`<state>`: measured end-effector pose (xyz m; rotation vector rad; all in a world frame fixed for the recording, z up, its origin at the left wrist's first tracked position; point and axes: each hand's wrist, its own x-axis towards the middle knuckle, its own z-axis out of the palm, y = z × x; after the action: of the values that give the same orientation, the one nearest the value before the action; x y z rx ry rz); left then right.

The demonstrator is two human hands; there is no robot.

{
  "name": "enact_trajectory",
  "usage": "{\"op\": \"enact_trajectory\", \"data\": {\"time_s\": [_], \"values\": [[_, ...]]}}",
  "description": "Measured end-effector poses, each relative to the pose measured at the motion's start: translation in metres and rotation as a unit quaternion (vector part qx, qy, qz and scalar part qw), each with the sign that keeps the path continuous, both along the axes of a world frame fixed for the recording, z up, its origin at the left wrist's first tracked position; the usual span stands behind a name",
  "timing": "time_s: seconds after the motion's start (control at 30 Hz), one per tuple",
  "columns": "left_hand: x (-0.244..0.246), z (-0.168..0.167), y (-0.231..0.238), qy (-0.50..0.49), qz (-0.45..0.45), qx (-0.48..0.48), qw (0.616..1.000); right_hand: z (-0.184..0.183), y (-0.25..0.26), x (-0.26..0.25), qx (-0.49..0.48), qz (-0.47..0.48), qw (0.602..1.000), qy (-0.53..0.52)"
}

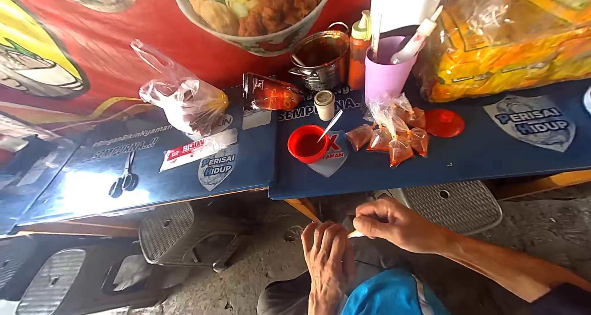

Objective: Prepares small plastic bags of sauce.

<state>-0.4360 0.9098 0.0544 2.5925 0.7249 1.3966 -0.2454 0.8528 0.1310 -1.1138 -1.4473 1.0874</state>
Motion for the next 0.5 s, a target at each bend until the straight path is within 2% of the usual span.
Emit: {"op": "enact_trajectory", "data": {"time_s": [0.13, 0.3, 0.5], "values": [[0.025, 0.015, 0.009, -0.032, -0.007, -0.081, 0.996, 0.028, 0.009, 0.033, 0.070, -0.105, 0.982, -0.138], [0.018, 0.015, 0.012, -0.040, 0.016, -0.146, 0.988, 0.076, 0.039, 0.097, 0.106, -0.228, 0.916, -0.312], [-0.015, -0.007, 0.001, -0.049, 0.070, -0.191, 0.978, 0.092, 0.107, 0.154, 0.100, -0.296, 0.875, -0.369]]}}
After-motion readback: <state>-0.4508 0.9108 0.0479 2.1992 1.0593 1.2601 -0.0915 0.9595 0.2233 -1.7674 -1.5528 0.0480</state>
